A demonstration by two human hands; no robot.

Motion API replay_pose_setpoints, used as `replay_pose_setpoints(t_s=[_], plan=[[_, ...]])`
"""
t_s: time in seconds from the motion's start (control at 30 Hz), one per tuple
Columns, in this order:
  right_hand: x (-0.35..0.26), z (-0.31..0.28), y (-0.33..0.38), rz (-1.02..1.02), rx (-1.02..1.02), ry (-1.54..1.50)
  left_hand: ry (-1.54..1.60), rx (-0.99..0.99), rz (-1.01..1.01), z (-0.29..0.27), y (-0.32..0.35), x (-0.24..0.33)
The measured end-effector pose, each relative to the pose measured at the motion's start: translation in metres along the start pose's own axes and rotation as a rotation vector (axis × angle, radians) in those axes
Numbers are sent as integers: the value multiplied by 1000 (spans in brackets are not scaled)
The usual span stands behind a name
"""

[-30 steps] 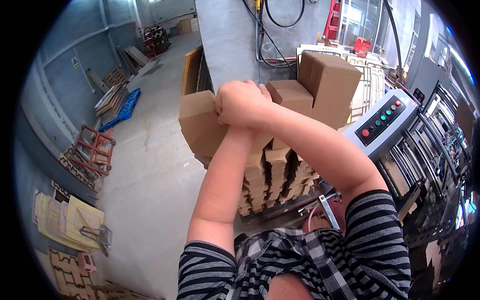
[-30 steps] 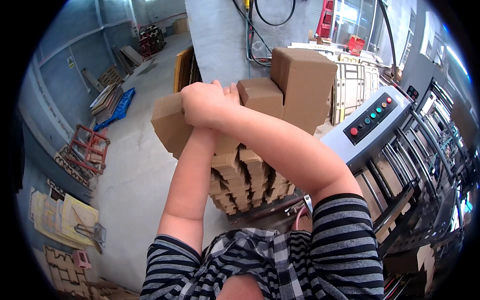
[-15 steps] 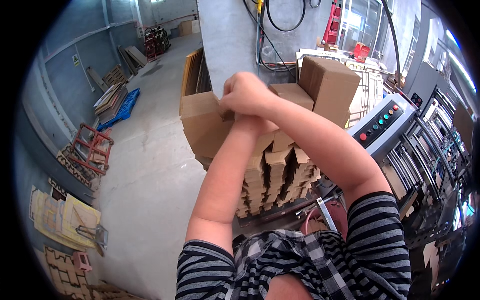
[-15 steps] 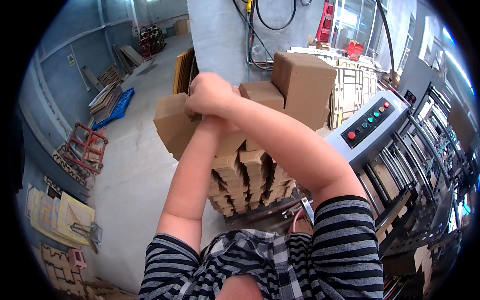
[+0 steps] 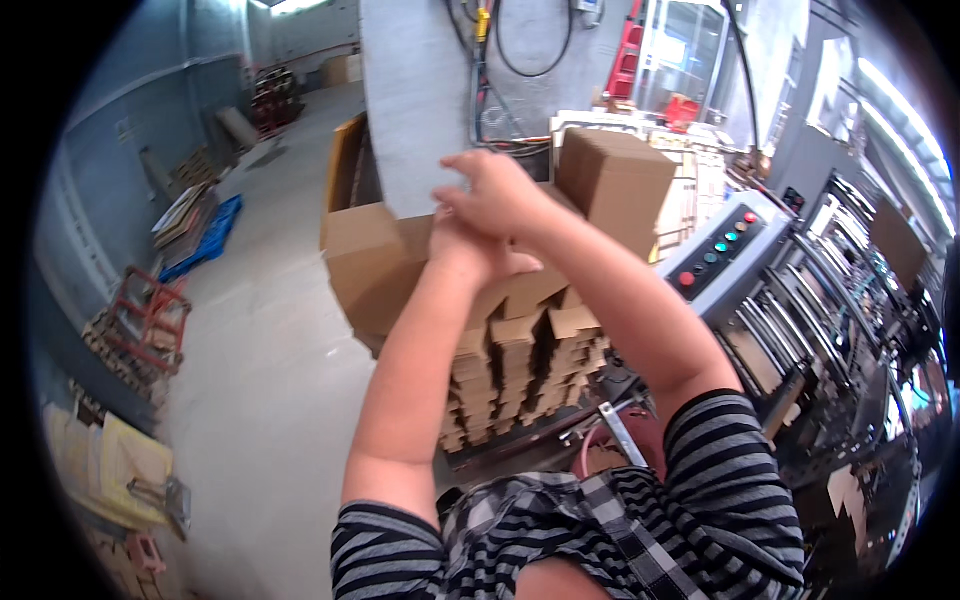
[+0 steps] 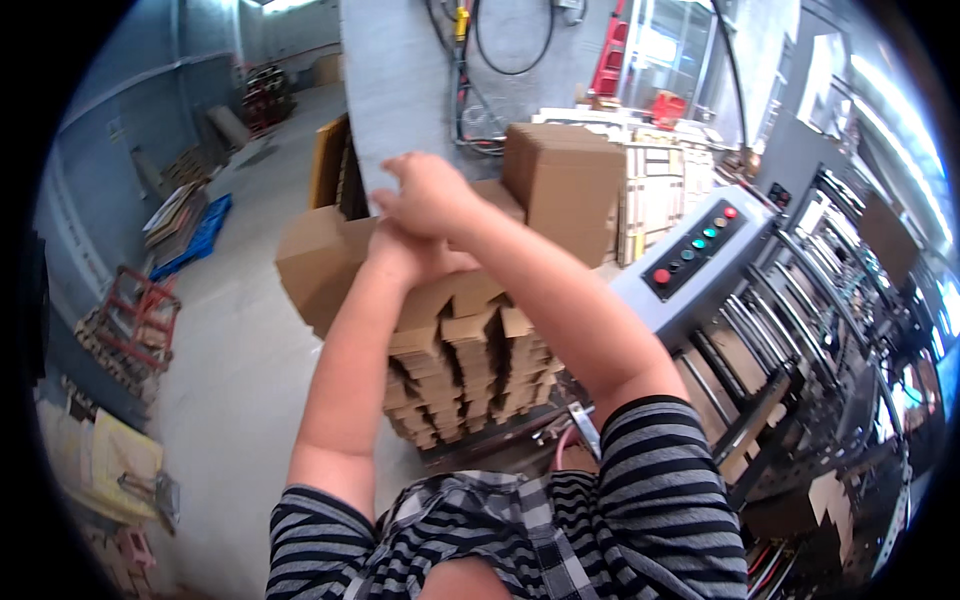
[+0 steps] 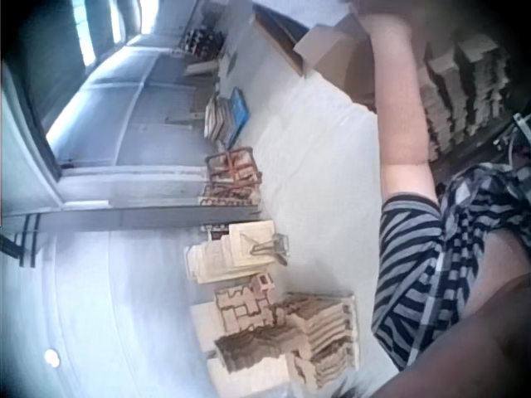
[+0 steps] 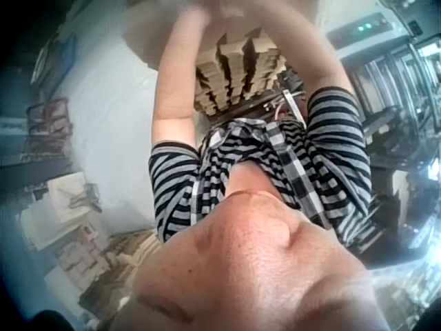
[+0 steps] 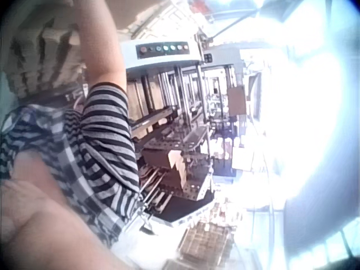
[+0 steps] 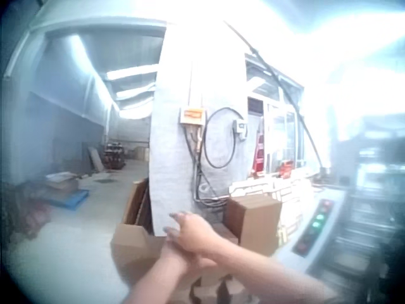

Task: The person repeatedly picks flat cardboard blanks from a stack, places them into a machine that folds them into boxes, and stacks the finished boxes. The person handles the blanks by hand and uses the machine to form the boxes.

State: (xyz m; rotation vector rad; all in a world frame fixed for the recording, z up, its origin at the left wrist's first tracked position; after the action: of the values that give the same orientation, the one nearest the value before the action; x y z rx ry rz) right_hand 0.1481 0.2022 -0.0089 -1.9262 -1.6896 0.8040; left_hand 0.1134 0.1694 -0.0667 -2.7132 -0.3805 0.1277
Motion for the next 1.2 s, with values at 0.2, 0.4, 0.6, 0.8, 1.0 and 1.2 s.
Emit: replay_pose_setpoints(t_s=[0.2,0.4,0.6,0.8,1.0,1.2], plan=[[-52,-50,93,-451,343,51,512,-75,-49,33,-19,-1],[60,-131,168,125,905,90,135,-159,-156,-15,2,0],[164,-113,178,422,291,-645,116,-159,-147,-16,2,2],[156,-106,172,480,283,-755,86,-186,-153,-13,2,-1],[154,-101,171,476,332,-778,58,-183,-127,-10,-1,1],[159,-99,174,471,316,-732,116,-187,-60,-13,-2,-2]])
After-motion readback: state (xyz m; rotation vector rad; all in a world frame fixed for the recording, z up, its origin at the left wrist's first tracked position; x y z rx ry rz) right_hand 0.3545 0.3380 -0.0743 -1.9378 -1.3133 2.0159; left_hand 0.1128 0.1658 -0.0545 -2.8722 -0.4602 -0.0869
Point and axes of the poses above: each hand's wrist, its own y-axis away from the middle knuckle, its own z-axis out of the palm, x = y × z, the point moved 5 cm from there along -y, towards the middle knuckle, and after that the axes turned 15 degrees about -z, right-handed, at the moved point
